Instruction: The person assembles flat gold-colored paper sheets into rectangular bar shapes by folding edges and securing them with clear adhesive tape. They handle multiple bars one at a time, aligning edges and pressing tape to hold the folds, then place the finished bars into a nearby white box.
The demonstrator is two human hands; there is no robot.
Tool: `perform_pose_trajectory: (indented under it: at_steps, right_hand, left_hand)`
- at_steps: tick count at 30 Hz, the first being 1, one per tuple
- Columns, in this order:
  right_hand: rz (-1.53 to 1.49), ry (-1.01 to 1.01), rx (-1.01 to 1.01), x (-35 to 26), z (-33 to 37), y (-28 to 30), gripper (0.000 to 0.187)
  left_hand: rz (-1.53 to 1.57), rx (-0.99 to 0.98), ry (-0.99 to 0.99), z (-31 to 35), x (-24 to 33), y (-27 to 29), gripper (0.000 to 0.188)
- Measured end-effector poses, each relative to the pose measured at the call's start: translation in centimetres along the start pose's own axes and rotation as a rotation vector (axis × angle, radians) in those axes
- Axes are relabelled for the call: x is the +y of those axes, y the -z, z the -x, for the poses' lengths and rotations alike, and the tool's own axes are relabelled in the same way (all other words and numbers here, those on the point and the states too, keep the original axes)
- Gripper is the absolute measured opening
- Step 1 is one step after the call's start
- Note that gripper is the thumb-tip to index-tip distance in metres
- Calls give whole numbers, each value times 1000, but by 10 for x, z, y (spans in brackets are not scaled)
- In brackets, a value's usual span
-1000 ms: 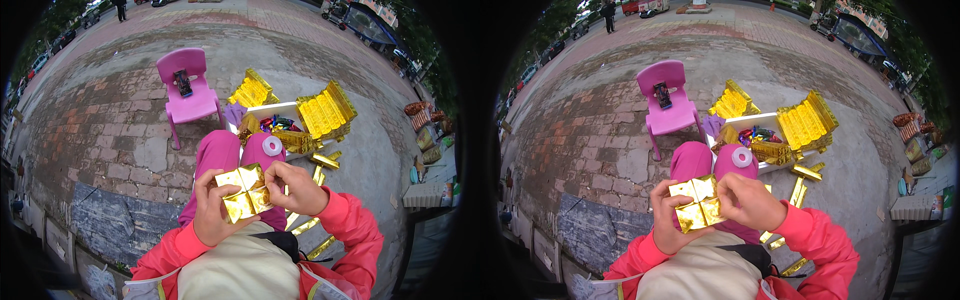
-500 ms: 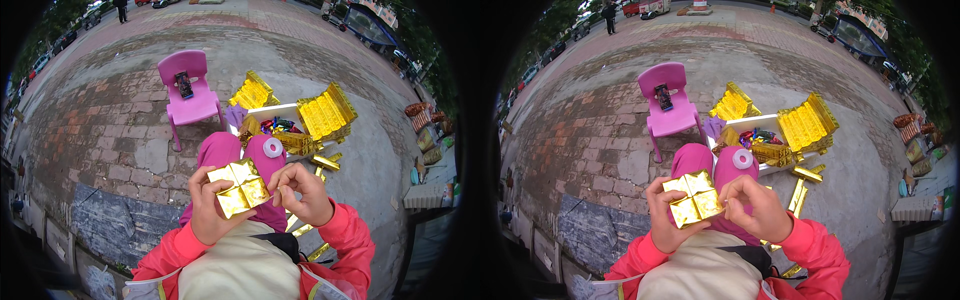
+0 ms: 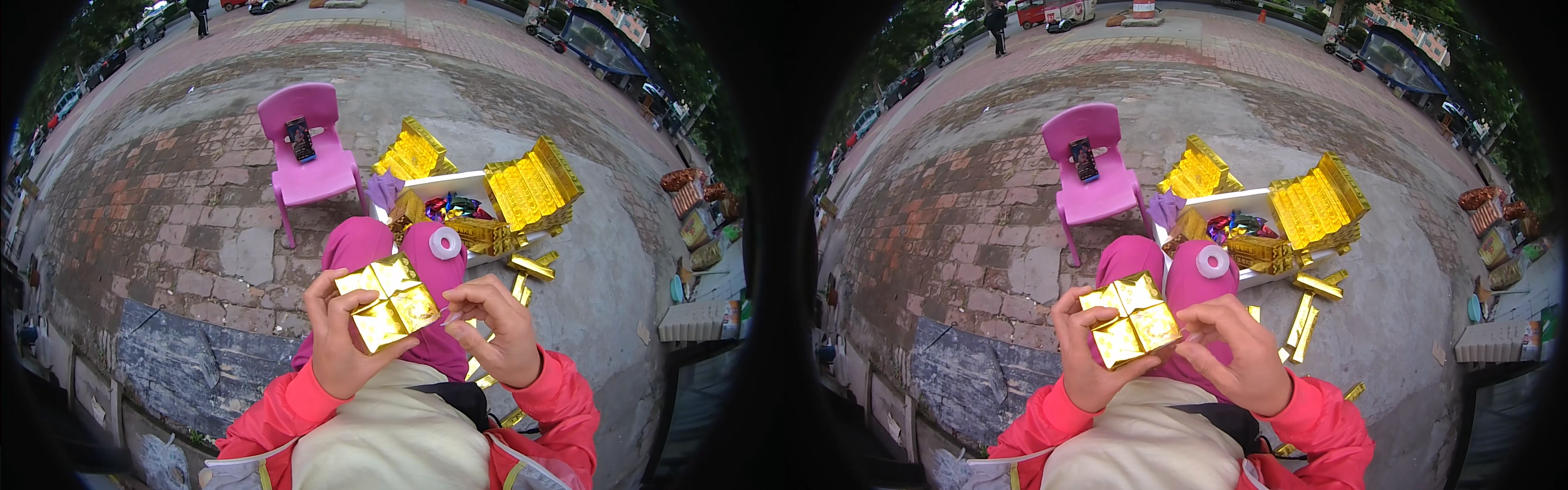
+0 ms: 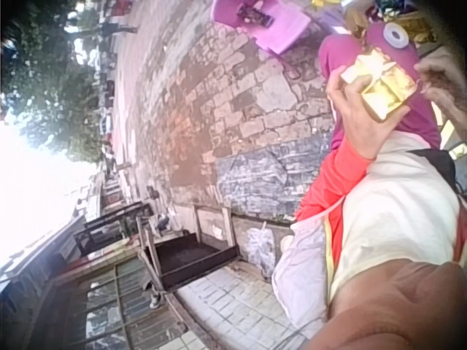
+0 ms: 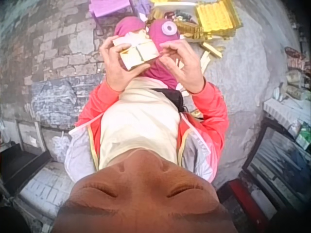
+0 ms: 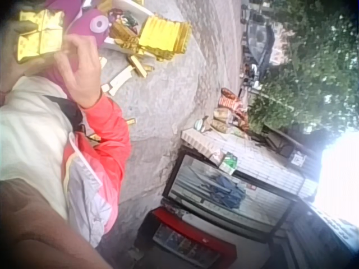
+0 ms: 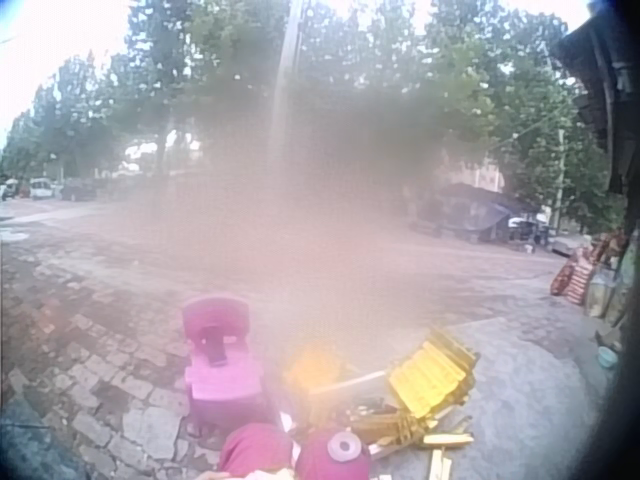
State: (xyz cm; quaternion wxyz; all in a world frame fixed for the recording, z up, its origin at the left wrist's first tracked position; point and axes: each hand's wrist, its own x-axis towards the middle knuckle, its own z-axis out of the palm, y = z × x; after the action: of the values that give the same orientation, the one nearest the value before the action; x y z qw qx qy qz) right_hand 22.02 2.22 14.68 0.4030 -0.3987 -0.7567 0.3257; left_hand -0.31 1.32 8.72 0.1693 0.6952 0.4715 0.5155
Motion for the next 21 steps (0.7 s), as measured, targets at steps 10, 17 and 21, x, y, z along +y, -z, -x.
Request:
perform_pose_trajectory:
  at_steps: [10, 17, 21]
  right_hand:
    - [300, 102, -206, -4, -10, 7, 20]
    - [347, 101, -468, -11, -28, 23, 15]
    - [347, 77, -519, -12, -33, 25, 14]
  left_hand:
    - [1, -5, -11, 1, 1, -2, 81]
    - [6, -47, -49, 3, 1, -6, 81]
    - [-3, -30, -40, 2, 1, -6, 81]
